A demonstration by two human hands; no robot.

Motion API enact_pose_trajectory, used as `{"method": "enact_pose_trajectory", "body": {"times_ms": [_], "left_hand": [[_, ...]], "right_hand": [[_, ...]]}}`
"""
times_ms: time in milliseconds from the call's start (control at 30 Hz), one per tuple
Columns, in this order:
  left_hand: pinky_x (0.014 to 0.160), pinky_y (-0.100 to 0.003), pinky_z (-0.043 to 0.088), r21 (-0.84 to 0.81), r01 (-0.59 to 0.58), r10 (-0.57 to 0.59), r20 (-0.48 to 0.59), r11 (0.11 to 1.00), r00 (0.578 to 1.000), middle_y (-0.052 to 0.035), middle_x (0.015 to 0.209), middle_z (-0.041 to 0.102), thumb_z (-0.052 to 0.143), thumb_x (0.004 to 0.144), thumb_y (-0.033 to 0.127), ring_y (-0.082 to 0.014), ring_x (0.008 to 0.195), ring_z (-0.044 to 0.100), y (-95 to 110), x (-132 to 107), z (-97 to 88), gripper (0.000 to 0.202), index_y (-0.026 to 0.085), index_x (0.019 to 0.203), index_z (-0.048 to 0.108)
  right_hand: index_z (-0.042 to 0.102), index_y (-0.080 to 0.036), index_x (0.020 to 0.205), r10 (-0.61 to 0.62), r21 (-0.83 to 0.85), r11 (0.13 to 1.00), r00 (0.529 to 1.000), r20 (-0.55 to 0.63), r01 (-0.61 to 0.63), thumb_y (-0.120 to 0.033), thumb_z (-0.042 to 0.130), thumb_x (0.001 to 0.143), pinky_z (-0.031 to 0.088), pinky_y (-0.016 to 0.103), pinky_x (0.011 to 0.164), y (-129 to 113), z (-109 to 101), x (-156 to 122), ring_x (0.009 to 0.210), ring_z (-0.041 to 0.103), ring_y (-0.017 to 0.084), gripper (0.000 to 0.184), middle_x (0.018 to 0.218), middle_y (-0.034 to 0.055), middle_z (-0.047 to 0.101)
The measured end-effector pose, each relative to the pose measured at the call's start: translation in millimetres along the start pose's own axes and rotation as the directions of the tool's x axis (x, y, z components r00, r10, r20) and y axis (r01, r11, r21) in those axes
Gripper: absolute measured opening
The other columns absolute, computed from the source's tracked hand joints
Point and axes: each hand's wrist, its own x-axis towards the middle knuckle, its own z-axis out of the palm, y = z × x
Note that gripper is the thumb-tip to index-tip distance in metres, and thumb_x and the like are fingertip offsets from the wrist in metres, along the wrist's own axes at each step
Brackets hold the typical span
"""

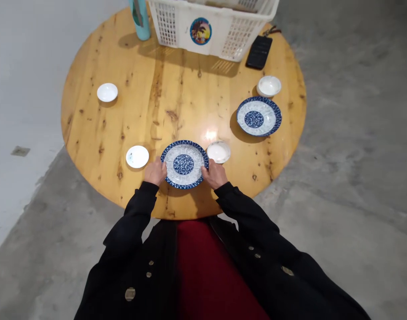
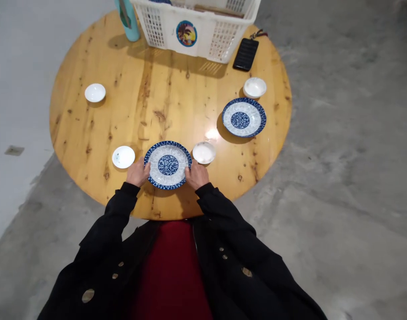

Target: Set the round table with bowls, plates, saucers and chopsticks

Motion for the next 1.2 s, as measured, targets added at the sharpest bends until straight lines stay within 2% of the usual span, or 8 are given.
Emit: {"method": "enact_pose_trajectory", "body": {"times_ms": [133,300,600,833,933,1033,1133,1200], "left_hand": [[0.083,-0.038,0.048,0.053,0.060,-0.061,0.026,0.997,0.998,-0.0219,0.104,0.073,0.035,0.098,0.033,-0.0353,0.103,0.069,2,7,-4.4,0.038,0.009,0.118,0.057],[0.084,-0.041,0.049,0.130,0.105,-0.117,0.081,0.986,0.990,-0.0221,0.105,0.073,0.032,0.099,0.040,-0.0375,0.104,0.069,3,8,-9.4,0.044,0.010,0.122,0.054],[0.079,-0.041,0.050,0.181,0.051,-0.070,0.096,0.982,0.993,-0.0208,0.099,0.074,0.031,0.099,0.043,-0.0387,0.100,0.070,2,15,-8.6,0.046,0.010,0.125,0.050],[0.078,-0.045,0.051,0.202,0.052,-0.080,0.132,0.978,0.988,-0.0220,0.093,0.073,0.029,0.100,0.044,-0.0397,0.096,0.071,4,19,-18.6,0.045,0.012,0.124,0.048],[0.080,-0.046,0.051,0.111,0.032,-0.046,0.123,0.993,0.991,-0.0221,0.100,0.073,0.032,0.098,0.050,-0.0402,0.099,0.070,-3,25,-16.4,0.048,0.013,0.121,0.051],[0.086,-0.044,0.052,-0.145,0.012,0.004,0.111,0.989,0.994,-0.0193,0.110,0.072,0.037,0.092,0.058,-0.0383,0.108,0.068,-16,38,-5.3,0.051,0.017,0.114,0.058],[0.092,-0.041,0.051,-0.413,-0.029,0.079,0.105,0.910,0.991,-0.0151,0.111,0.074,0.040,0.088,0.060,-0.0347,0.113,0.066,-28,53,8.9,0.052,0.018,0.106,0.064],[0.094,-0.041,0.051,-0.502,-0.035,0.096,0.096,0.864,0.991,-0.0147,0.109,0.074,0.043,0.084,0.061,-0.0348,0.113,0.066,-32,59,15.8,0.053,0.017,0.102,0.066]], "right_hand": [[0.053,-0.007,0.118,-0.009,-0.104,0.994,0.993,0.116,0.022,-0.034,0.038,0.097,0.046,0.035,0.077,-10,-13,7,0.092,0.066,0.032,0.038,0.098,0.0207,0.069],[0.041,-0.007,0.136,-0.029,-0.143,0.988,0.983,0.181,0.055,-0.033,0.037,0.098,0.049,0.037,0.079,-16,-23,11,0.096,0.068,0.032,0.046,0.107,0.0211,0.070],[0.038,-0.007,0.140,-0.032,-0.192,0.979,0.980,0.196,0.070,-0.032,0.039,0.097,0.052,0.040,0.079,-17,-29,16,0.094,0.071,0.035,0.049,0.101,0.0215,0.072],[0.033,-0.004,0.145,-0.083,-0.173,0.978,0.974,0.209,0.120,-0.030,0.040,0.096,0.052,0.039,0.079,-18,-33,26,0.095,0.070,0.033,0.056,0.108,0.0241,0.071],[0.039,-0.006,0.142,-0.064,-0.115,0.990,0.982,0.175,0.085,-0.033,0.037,0.099,0.051,0.038,0.081,-15,-31,21,0.098,0.069,0.032,0.050,0.112,0.0235,0.070],[0.052,-0.009,0.126,0.020,0.025,0.999,0.982,0.186,-0.025,-0.044,0.038,0.101,0.049,0.037,0.081,-14,-22,17,0.097,0.069,0.032,0.046,0.106,0.0212,0.071],[0.059,-0.011,0.111,0.108,0.236,0.960,0.976,0.190,-0.152,-0.042,0.047,0.098,0.047,0.034,0.079,-16,-7,18,0.097,0.067,0.030,0.035,0.105,0.0171,0.072],[0.060,-0.013,0.108,0.165,0.335,0.918,0.973,0.160,-0.211,-0.035,0.051,0.095,0.045,0.031,0.077,-18,2,20,0.096,0.066,0.028,0.027,0.105,0.0150,0.071]]}}
